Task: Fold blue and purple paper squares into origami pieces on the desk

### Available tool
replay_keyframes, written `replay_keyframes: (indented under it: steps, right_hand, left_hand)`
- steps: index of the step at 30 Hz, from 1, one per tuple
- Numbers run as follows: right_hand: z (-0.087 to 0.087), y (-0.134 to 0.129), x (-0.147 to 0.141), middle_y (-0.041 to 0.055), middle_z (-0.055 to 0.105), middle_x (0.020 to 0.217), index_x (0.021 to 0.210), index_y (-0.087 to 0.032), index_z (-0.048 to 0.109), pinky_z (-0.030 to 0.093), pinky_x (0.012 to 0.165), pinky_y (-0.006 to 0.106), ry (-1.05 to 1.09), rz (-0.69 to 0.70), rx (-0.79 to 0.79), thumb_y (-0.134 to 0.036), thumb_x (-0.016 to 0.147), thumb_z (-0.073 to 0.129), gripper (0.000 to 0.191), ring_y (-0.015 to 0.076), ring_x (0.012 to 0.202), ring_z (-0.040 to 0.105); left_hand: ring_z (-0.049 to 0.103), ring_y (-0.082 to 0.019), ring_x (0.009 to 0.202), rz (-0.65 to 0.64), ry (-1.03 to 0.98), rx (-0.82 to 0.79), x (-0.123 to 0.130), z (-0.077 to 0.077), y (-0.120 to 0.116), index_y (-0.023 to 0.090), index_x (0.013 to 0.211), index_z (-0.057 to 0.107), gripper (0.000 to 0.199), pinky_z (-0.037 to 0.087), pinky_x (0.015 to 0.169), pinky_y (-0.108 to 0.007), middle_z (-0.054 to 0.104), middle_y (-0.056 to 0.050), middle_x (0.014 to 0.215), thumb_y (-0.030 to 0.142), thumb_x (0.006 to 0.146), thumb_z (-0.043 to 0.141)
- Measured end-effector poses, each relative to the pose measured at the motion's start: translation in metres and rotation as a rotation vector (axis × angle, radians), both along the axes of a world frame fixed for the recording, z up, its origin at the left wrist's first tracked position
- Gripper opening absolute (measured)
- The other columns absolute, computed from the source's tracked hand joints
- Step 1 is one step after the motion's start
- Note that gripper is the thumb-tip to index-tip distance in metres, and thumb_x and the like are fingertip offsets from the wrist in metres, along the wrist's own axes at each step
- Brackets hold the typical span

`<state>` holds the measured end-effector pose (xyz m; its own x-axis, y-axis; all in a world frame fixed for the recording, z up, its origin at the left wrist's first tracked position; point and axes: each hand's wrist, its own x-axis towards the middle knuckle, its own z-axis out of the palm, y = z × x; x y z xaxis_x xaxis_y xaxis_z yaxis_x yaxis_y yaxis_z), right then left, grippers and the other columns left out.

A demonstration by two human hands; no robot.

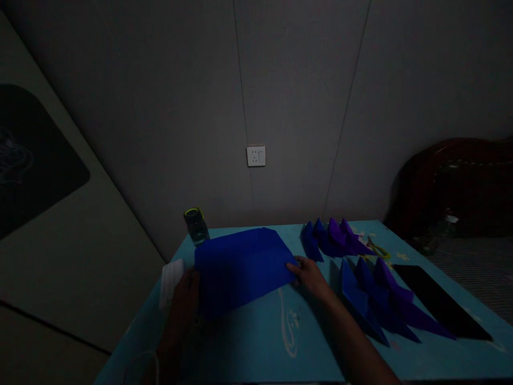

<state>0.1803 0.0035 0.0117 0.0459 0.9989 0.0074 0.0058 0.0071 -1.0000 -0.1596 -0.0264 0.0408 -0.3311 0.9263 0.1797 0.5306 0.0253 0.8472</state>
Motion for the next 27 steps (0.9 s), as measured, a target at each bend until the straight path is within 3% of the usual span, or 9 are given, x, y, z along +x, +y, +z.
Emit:
replay_keyframes:
  steps: [4, 7, 10, 13, 15, 18, 22, 24, 27]
  right_hand:
    - [-0.004, 0.005, 0.005, 0.0051, 0.074, 0.074, 0.087, -0.016, 0.074, 0.052, 0.066, 0.032, -0.056, -0.146, 0.067, -0.039, 0.064, 0.080, 0.033, 0.0236, 0.071, 0.067]
    - [-0.007, 0.006, 0.010, 0.0080, 0.075, 0.091, 0.098, -0.018, 0.074, 0.050, 0.083, 0.039, -0.135, -0.260, 0.112, -0.039, 0.068, 0.076, 0.037, 0.0279, 0.087, 0.066]
    - [-0.012, 0.007, 0.011, 0.0114, 0.069, 0.105, 0.118, -0.018, 0.067, 0.047, 0.091, 0.046, -0.371, -0.357, 0.220, -0.039, 0.076, 0.067, 0.047, 0.0283, 0.094, 0.063]
    - [-0.014, 0.006, 0.007, 0.0161, 0.056, 0.128, 0.132, -0.016, 0.057, 0.044, 0.098, 0.049, -0.605, -0.377, 0.352, -0.038, 0.084, 0.057, 0.053, 0.0300, 0.111, 0.057]
    - [-0.010, 0.000, 0.002, 0.0170, 0.051, 0.133, 0.129, -0.015, 0.059, 0.042, 0.102, 0.050, -0.713, -0.373, 0.401, -0.036, 0.088, 0.053, 0.047, 0.0312, 0.120, 0.051]
    - [0.002, -0.021, -0.010, 0.0160, 0.060, 0.121, 0.117, -0.016, 0.067, 0.043, 0.102, 0.049, -0.809, -0.227, 0.424, -0.031, 0.092, 0.048, 0.034, 0.0303, 0.115, 0.056]
    - [0.016, -0.078, -0.029, 0.0108, 0.067, 0.116, 0.118, -0.022, 0.066, 0.046, 0.101, 0.044, -0.836, 0.133, 0.388, -0.030, 0.095, 0.049, 0.030, 0.0265, 0.109, 0.062]
    - [0.015, -0.110, -0.032, 0.0098, 0.066, 0.123, 0.123, -0.025, 0.064, 0.047, 0.102, 0.043, -0.881, 0.297, 0.378, -0.031, 0.094, 0.053, 0.031, 0.0265, 0.114, 0.061]
    - [0.003, -0.145, -0.024, 0.0099, 0.055, 0.141, 0.132, -0.031, 0.059, 0.045, 0.105, 0.046, -0.981, 0.428, 0.367, -0.033, 0.087, 0.066, 0.045, 0.0312, 0.126, 0.053]
  left_hand:
    - [0.065, -0.031, 0.105, -0.029, -0.015, -0.044, 0.014, -0.004, -0.021, 0.017, 0.132, 0.051, 0.056, 0.048, 0.091, -0.043, 0.070, -0.014, 0.112, 0.051, 0.088, 0.043]
    - [0.069, -0.030, 0.077, -0.083, -0.067, -0.084, 0.028, -0.007, -0.043, 0.015, 0.144, 0.038, 0.072, 0.051, 0.075, -0.042, 0.072, -0.008, 0.079, 0.053, 0.085, 0.050]
    - [0.060, -0.025, 0.053, -0.139, -0.087, -0.087, 0.042, -0.010, -0.066, 0.013, 0.150, 0.028, 0.085, 0.049, 0.061, -0.038, 0.058, 0.002, 0.054, 0.055, 0.081, 0.055]
    - [0.061, -0.023, 0.055, -0.312, -0.147, -0.200, 0.055, -0.013, -0.087, 0.020, 0.147, 0.039, 0.077, 0.052, 0.063, -0.037, 0.065, -0.001, 0.063, 0.055, 0.082, 0.056]
    - [0.067, -0.024, 0.072, -0.440, -0.173, -0.292, 0.064, -0.012, -0.099, 0.028, 0.141, 0.050, 0.065, 0.054, 0.075, -0.037, 0.074, -0.006, 0.086, 0.053, 0.082, 0.058]
    - [0.062, -0.027, 0.112, -0.631, -0.088, -0.329, 0.076, -0.004, -0.114, 0.039, 0.128, 0.061, 0.047, 0.045, 0.099, -0.037, 0.067, -0.003, 0.127, 0.049, 0.083, 0.059]
    - [0.066, -0.025, 0.102, -0.901, 0.066, -0.385, 0.079, 0.014, -0.128, 0.040, 0.123, 0.065, 0.037, 0.046, 0.096, -0.036, 0.075, -0.002, 0.109, 0.043, 0.088, 0.053]
    - [0.068, -0.024, 0.094, -0.919, 0.086, -0.370, 0.077, 0.019, -0.130, 0.039, 0.119, 0.067, 0.034, 0.048, 0.092, -0.035, 0.077, -0.001, 0.099, 0.042, 0.090, 0.051]
    - [0.067, -0.025, 0.096, -0.758, 0.090, -0.265, 0.075, 0.016, -0.121, 0.037, 0.116, 0.069, 0.032, 0.050, 0.091, -0.036, 0.075, -0.003, 0.104, 0.044, 0.091, 0.051]
